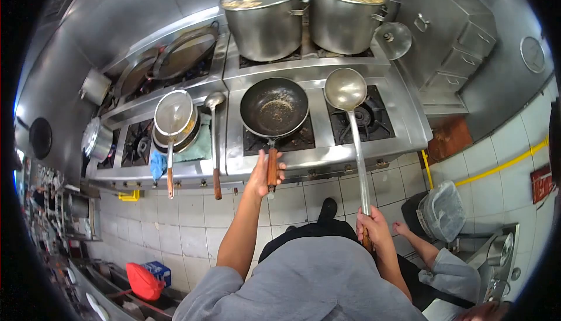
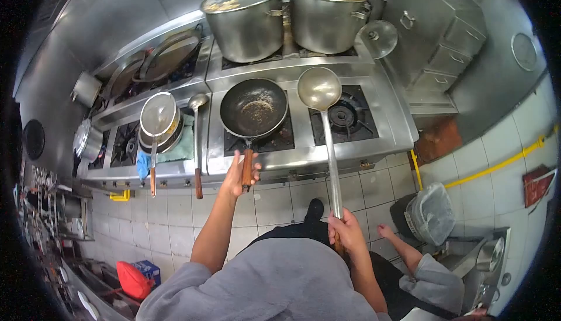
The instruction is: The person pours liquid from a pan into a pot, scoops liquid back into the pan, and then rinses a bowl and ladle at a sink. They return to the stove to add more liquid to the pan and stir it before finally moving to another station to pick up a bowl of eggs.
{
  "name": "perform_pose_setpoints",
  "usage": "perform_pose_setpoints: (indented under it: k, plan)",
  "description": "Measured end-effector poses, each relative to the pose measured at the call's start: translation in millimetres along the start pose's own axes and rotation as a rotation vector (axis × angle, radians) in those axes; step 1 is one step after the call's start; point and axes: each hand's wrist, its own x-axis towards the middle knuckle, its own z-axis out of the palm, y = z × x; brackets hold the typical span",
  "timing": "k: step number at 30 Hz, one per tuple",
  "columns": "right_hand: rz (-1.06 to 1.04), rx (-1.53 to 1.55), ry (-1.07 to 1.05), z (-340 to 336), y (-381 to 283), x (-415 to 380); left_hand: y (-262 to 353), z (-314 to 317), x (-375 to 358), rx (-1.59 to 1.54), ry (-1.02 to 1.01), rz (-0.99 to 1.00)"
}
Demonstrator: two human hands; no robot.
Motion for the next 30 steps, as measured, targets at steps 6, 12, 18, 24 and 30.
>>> perform_pose_setpoints:
  k: [6, 12, 18, 24, 30]
  plan:
    - [0.005, -0.079, 0.044, -8, -12, -4, -109, -109, 50, -0.381, 0.507, 0.082]
    - [0.027, -0.209, 0.063, -12, -38, 2, -193, -181, 98, -0.239, 0.647, 0.075]
    - [-0.021, -0.163, 0.039, -5, -56, 19, -214, -167, 137, -0.687, 0.534, 0.055]
    - [-0.045, -0.201, -0.004, 1, -69, 25, -192, -156, 132, -0.826, 0.51, 0.04]
    - [-0.061, -0.204, -0.065, 13, -85, 28, -177, -148, 99, -0.615, 0.569, -0.166]
